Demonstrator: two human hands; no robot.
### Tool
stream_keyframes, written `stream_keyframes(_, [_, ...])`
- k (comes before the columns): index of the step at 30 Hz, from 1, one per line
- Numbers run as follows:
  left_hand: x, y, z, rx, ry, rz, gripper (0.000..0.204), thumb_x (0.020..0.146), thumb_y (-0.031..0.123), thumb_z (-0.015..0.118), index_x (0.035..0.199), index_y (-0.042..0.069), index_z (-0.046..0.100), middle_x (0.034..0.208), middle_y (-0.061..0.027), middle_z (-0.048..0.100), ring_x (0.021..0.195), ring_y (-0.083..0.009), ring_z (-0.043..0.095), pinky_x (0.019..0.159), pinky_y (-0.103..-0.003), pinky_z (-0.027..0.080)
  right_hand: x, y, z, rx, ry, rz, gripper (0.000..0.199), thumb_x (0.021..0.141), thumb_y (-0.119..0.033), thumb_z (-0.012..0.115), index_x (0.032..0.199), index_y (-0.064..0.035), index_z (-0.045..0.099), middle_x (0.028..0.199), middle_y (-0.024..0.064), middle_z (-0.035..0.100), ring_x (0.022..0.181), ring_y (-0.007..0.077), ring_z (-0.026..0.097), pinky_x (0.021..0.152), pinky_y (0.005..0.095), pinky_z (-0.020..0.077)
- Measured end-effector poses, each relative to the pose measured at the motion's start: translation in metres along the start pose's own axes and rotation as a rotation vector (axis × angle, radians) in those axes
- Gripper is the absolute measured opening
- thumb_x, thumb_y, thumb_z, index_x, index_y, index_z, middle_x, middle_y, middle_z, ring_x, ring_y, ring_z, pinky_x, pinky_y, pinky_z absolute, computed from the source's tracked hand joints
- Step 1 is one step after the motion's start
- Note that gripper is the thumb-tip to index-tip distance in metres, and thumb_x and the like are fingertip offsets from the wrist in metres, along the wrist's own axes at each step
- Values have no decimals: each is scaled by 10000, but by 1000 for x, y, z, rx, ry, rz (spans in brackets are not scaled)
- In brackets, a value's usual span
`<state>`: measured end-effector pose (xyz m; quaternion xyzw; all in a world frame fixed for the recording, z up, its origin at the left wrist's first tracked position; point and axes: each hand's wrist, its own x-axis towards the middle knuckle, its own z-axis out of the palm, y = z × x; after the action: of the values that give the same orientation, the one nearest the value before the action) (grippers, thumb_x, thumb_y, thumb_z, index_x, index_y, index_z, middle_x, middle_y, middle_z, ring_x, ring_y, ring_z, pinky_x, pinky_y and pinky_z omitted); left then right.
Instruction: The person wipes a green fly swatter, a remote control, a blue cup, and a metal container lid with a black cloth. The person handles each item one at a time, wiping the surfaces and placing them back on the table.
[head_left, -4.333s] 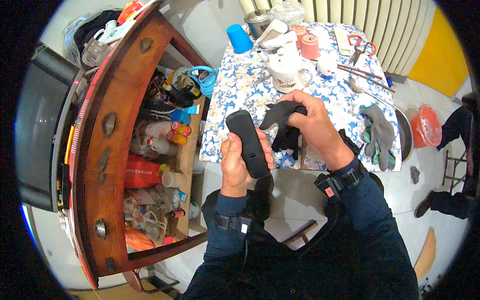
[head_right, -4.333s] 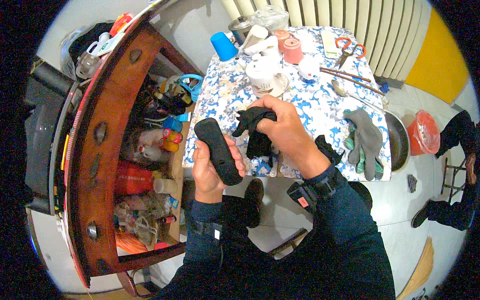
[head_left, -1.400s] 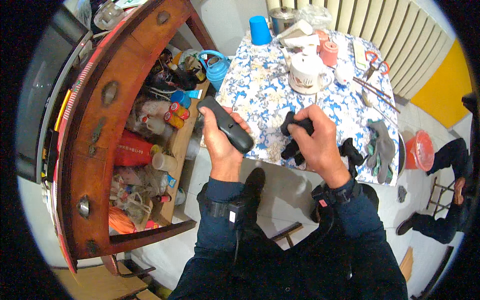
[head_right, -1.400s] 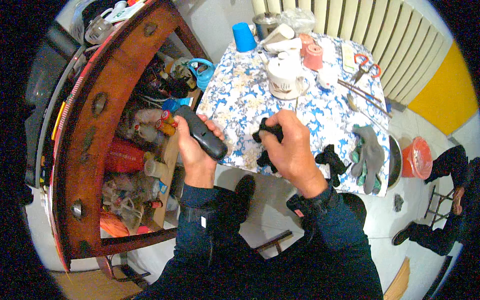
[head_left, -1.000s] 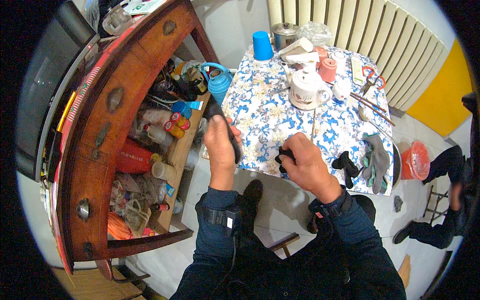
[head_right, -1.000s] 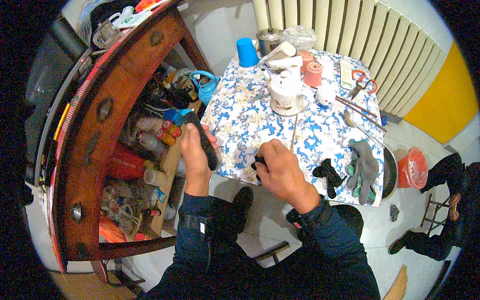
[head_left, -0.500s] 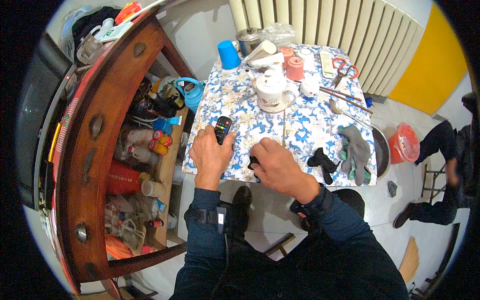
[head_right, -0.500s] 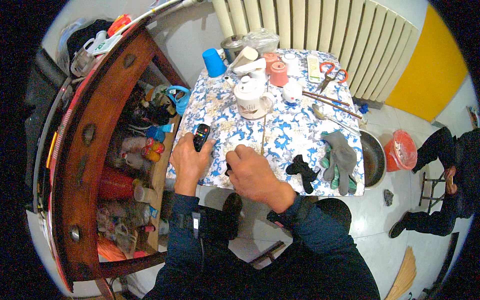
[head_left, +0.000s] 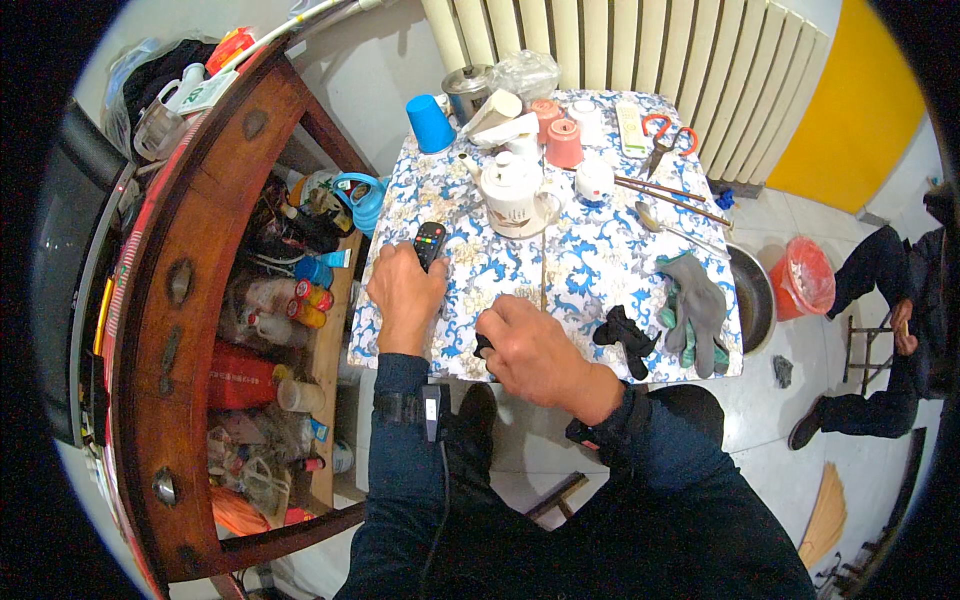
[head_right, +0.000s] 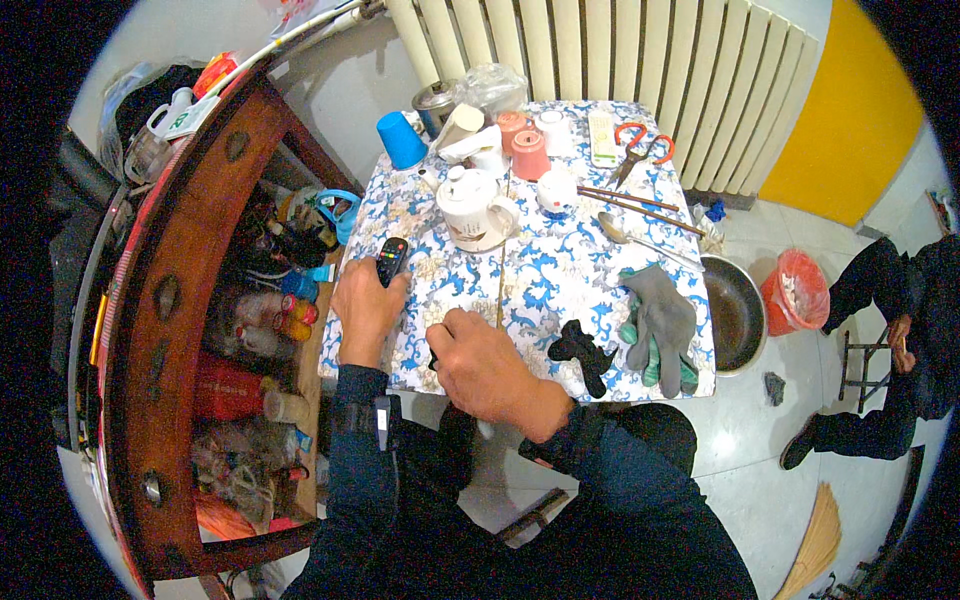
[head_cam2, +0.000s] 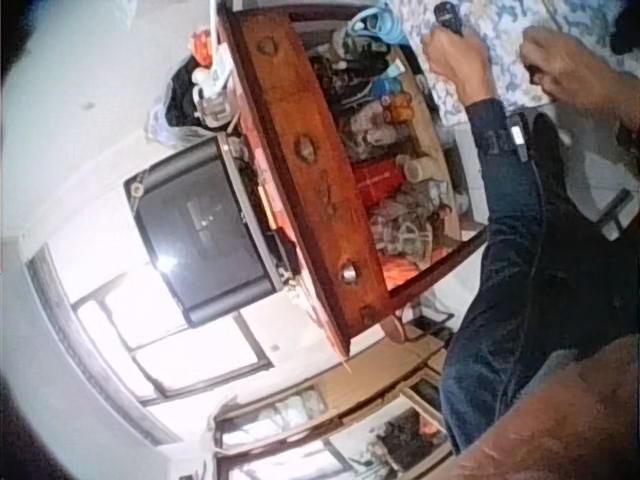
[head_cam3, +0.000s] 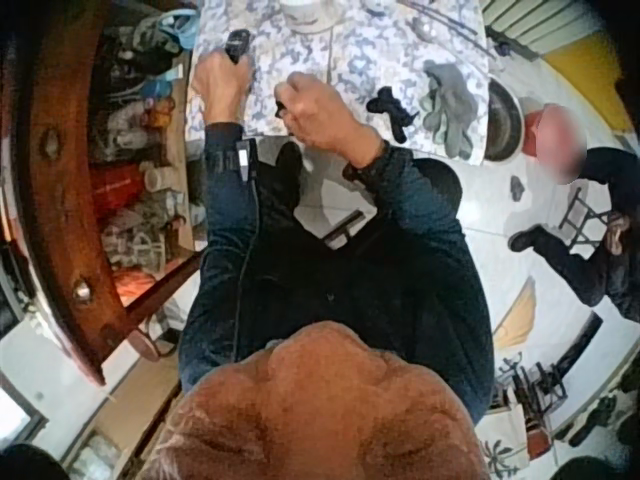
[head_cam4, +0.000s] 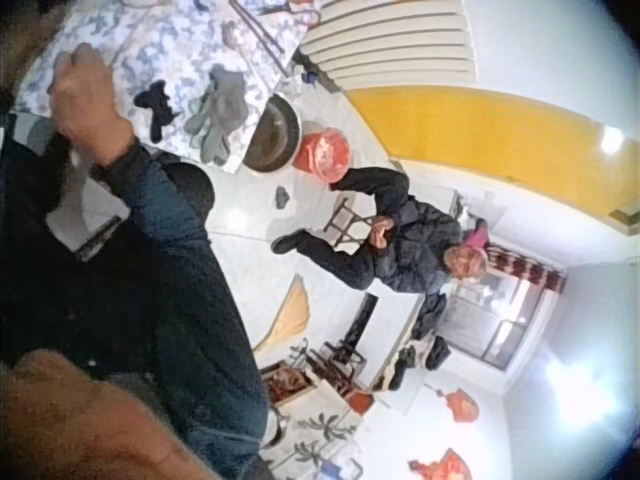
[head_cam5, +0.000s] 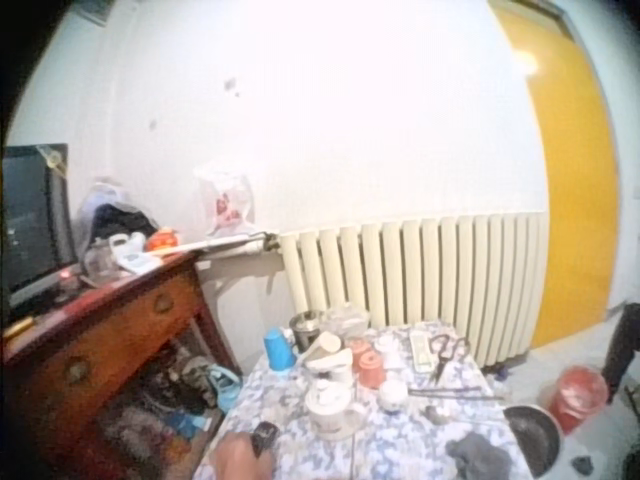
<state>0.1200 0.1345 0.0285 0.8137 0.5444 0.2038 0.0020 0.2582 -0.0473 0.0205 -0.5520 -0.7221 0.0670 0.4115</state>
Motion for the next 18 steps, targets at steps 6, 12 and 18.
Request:
stream_keyframes(6, [9,3,4,7,-6,-6,519,872,403,892,1109,-42,771,1124,-259,732,1086,-475,724,906,-582,572,1,-1,-2,14,-31,41,218,877,-56,710,1055,1,597,1020,219,600,963,447,644,824,550,550])
stream_keyframes(12, [8,2,1,-32,-16,-5,481,876,372,899,1111,-22,755,1154,-238,697,1132,-455,690,912,-588,571,2,-3,-4,33,-56,51,246,877,-79,744,1064,-9,600,1034,217,594,974,451,641,829,548,546])
stream_keyframes(18, [-1,-10,-16,-79,-11,-33,538,854,410,865,1141,-35,767,1176,-281,726,1124,-485,711,927,-615,568,4,-5,-8,49,-98,83,255,894,-96,762,1087,-21,612,1051,212,590,981,460,638,828,548,538])
